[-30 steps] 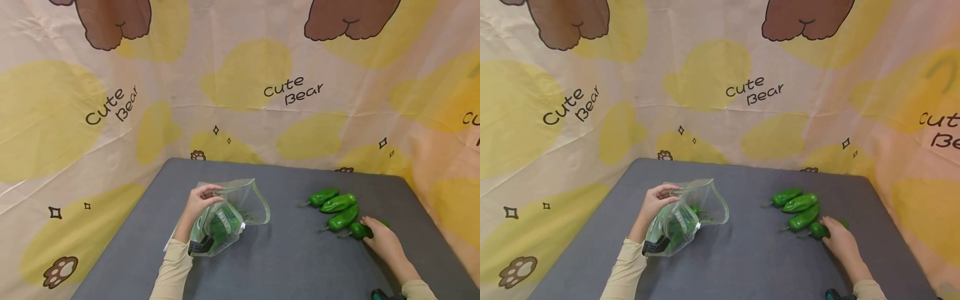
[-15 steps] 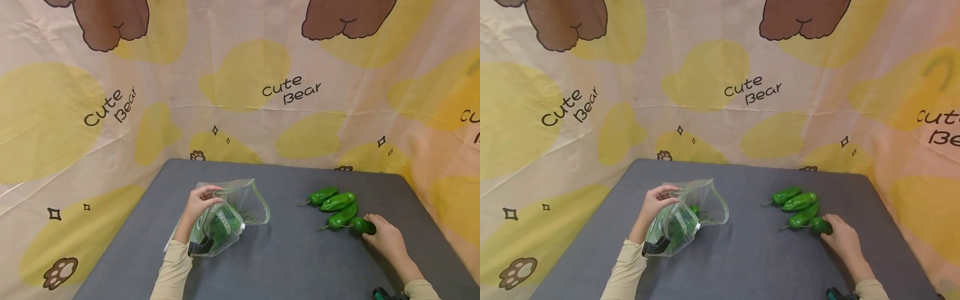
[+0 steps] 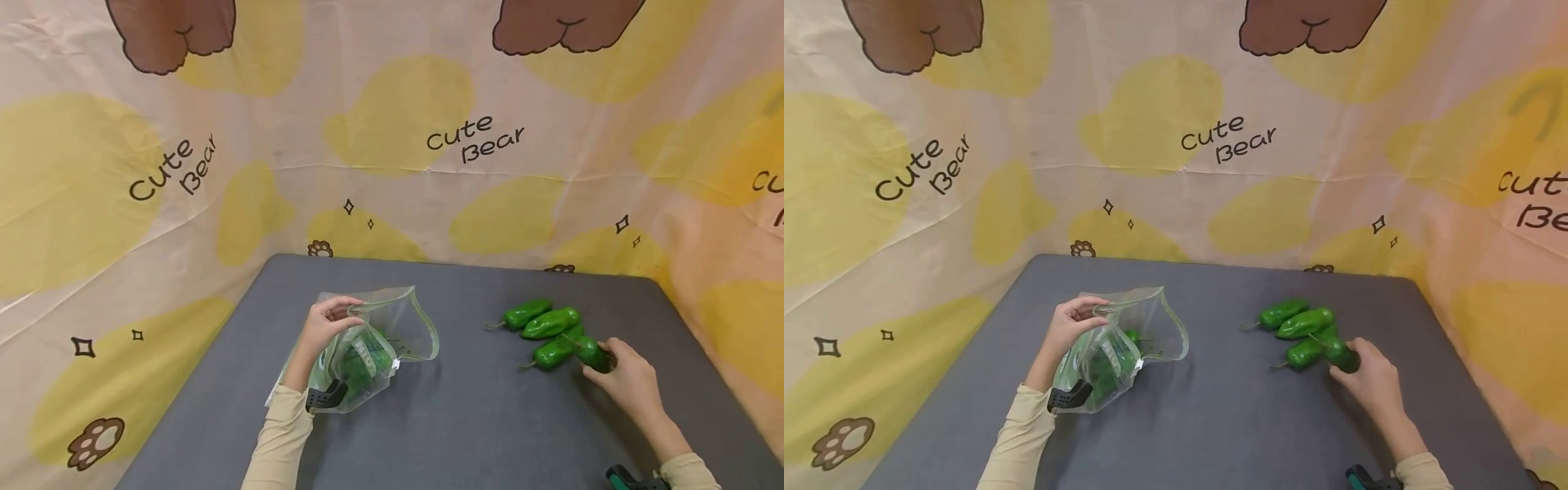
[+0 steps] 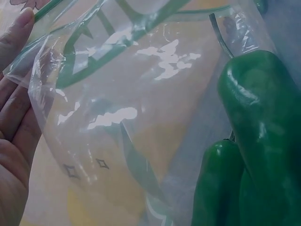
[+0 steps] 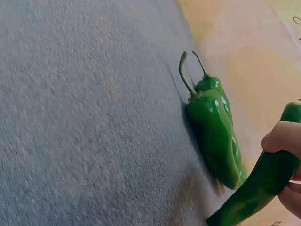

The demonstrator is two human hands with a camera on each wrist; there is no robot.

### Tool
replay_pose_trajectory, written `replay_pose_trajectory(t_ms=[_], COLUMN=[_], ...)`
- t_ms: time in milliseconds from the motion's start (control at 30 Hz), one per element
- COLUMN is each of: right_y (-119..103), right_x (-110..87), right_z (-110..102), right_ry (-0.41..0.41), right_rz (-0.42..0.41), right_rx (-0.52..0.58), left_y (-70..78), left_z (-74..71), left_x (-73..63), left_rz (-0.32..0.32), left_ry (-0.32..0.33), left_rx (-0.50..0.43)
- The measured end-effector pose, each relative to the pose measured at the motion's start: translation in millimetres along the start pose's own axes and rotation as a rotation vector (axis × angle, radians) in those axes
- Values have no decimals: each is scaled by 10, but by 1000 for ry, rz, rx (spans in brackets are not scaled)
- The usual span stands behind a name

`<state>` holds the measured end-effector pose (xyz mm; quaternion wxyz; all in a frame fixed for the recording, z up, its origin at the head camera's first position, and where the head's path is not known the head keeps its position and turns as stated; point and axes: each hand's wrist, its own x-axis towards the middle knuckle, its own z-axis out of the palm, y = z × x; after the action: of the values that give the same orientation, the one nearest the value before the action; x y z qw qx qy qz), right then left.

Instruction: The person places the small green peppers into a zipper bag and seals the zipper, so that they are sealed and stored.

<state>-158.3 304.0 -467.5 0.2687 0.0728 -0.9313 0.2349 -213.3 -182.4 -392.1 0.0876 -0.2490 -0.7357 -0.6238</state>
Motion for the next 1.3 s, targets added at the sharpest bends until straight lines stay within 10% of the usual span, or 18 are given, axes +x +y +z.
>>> replay_pose_trajectory(t_ms=[600, 800, 1033, 1300], right_y=[-27, -135, 280, -416], right_x=[32, 62, 79, 238], right_z=[168, 186, 550, 266], right_ry=[142, 142, 203, 158], right_rz=[67, 106, 103, 99], right_rx=[175, 382, 531, 738], left_y=[-28, -18, -25, -60], left_z=[17, 28, 8, 55], left_x=[-15, -1, 23, 17], left_rz=[31, 9, -2, 25], left_ry=[-16, -27, -4, -63], left_rx=[-31, -56, -64, -88])
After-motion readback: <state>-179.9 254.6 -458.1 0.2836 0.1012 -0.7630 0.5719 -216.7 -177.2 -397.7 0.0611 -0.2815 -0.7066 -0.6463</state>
